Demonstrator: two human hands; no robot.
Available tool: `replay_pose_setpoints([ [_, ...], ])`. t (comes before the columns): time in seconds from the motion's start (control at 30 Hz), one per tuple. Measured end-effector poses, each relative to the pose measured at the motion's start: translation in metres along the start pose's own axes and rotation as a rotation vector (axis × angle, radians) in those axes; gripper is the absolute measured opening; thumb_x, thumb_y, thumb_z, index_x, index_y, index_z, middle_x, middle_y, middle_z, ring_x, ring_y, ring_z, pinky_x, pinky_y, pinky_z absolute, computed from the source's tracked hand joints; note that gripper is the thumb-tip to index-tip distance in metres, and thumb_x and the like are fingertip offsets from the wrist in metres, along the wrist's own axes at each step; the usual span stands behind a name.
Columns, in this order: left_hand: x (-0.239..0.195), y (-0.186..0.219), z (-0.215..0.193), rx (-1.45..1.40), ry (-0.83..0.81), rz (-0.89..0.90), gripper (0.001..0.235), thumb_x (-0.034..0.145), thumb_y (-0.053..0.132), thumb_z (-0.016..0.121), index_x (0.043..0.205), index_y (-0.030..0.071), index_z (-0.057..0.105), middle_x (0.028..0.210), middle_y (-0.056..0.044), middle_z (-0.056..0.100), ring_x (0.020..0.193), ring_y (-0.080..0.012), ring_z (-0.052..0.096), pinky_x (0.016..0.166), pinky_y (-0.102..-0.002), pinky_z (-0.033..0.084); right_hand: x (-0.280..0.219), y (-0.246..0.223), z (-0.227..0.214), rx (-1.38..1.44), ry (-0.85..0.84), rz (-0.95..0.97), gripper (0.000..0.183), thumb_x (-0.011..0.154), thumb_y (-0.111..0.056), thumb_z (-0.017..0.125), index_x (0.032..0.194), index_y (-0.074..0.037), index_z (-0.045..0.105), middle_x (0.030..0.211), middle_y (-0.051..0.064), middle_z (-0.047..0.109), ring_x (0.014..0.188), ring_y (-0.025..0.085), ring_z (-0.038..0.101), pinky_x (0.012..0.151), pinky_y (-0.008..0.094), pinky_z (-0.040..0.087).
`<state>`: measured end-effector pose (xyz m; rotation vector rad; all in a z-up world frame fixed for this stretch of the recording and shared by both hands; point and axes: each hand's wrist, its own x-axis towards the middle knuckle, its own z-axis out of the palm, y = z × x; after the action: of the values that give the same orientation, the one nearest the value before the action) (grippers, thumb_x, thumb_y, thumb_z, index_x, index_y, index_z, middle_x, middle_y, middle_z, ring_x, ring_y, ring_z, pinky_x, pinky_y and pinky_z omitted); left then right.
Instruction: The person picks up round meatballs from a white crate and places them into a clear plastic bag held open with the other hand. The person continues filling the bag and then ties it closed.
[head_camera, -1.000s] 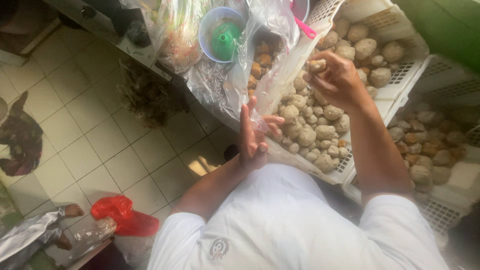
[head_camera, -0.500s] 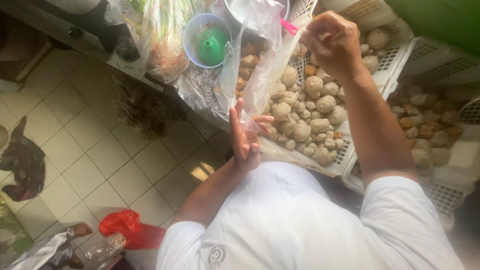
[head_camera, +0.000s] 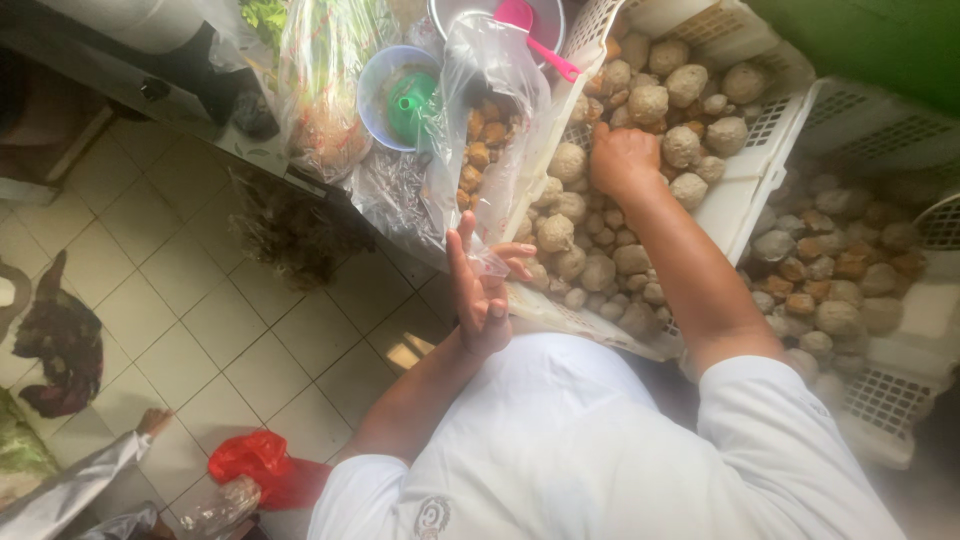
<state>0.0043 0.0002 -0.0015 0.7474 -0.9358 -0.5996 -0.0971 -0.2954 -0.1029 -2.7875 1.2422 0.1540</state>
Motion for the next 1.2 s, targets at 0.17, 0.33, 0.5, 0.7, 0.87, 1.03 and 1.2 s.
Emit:
replay_pose_setpoints([
  [0.17, -0.003, 0.002, 0.000, 0.015, -0.014, 0.019, 0.090, 0.107, 0.047, 0.060, 0.170, 0.023, -0.001, 0.179, -0.006, 0.008, 0.122, -0.0267, 0.063, 0.083, -0.029, 0.057, -0.017, -0.004, -0.051, 0.158, -0.017, 0.019, 0.029, 0.090, -0.016, 0.058, 0.116, -0.005, 0.063, 0.092, 0.023, 0.073, 0.087, 0.042, 0.070, 0.078, 0.053, 0.053],
  [0.33, -0.003, -0.002, 0.000, 0.029, -0.003, 0.041, 0.090, 0.108, 0.046, 0.059, 0.169, 0.022, -0.002, 0.178, -0.008, 0.007, 0.123, -0.0268, 0.062, 0.081, -0.030, 0.057, -0.051, -0.023, -0.138, 1.385, 0.213, -0.120, 0.025, 0.103, -0.009, 0.058, 0.128, -0.008, 0.056, 0.102, 0.008, 0.068, 0.085, 0.014, 0.059, 0.072, 0.027, 0.048],
  [0.5, -0.004, -0.001, -0.001, 0.040, -0.037, 0.030, 0.089, 0.108, 0.047, 0.057, 0.169, 0.022, -0.003, 0.178, -0.009, 0.006, 0.124, -0.0270, 0.062, 0.082, -0.031, 0.059, -0.054, -0.081, -0.171, 1.343, 0.314, -0.689, 0.014, 0.106, -0.006, 0.064, 0.121, -0.007, 0.062, 0.104, 0.007, 0.069, 0.080, 0.011, 0.066, 0.065, 0.020, 0.055],
  [0.7, -0.002, -0.001, 0.001, 0.002, 0.011, 0.039, 0.091, 0.106, 0.047, 0.060, 0.169, 0.022, -0.001, 0.178, -0.007, 0.009, 0.126, -0.0297, 0.062, 0.081, -0.032, 0.058, -0.018, -0.036, -0.143, 0.954, 0.566, -0.215, 0.011, 0.108, -0.009, 0.068, 0.099, -0.005, 0.070, 0.096, 0.012, 0.074, 0.079, 0.020, 0.073, 0.067, 0.032, 0.060],
  [0.87, -0.001, -0.001, 0.001, 0.009, 0.003, 0.031, 0.091, 0.107, 0.048, 0.060, 0.169, 0.023, -0.001, 0.178, -0.006, 0.008, 0.125, -0.0289, 0.063, 0.082, -0.031, 0.058, 0.004, 0.007, -0.064, 0.440, 0.389, -0.137, 0.031, 0.088, -0.021, 0.080, 0.107, 0.000, 0.066, 0.089, 0.025, 0.071, 0.083, 0.043, 0.069, 0.074, 0.052, 0.055],
  [1.03, -0.006, 0.001, 0.001, 0.016, 0.007, 0.013, 0.091, 0.107, 0.047, 0.060, 0.170, 0.023, -0.001, 0.179, -0.006, 0.009, 0.122, -0.0271, 0.063, 0.084, -0.031, 0.056, 0.016, -0.002, 0.003, 0.374, 0.252, -0.030, 0.041, 0.086, -0.025, 0.078, 0.111, 0.002, 0.060, 0.093, 0.029, 0.069, 0.086, 0.050, 0.066, 0.077, 0.058, 0.053],
  [1.2, -0.001, 0.003, 0.002, 0.019, -0.001, 0.023, 0.090, 0.107, 0.049, 0.059, 0.169, 0.023, -0.001, 0.178, -0.006, 0.007, 0.128, -0.0276, 0.062, 0.083, -0.029, 0.057, 0.000, -0.002, -0.042, 0.430, 0.370, -0.102, 0.033, 0.082, -0.017, 0.078, 0.107, -0.002, 0.061, 0.094, 0.025, 0.071, 0.087, 0.046, 0.068, 0.077, 0.054, 0.055],
])
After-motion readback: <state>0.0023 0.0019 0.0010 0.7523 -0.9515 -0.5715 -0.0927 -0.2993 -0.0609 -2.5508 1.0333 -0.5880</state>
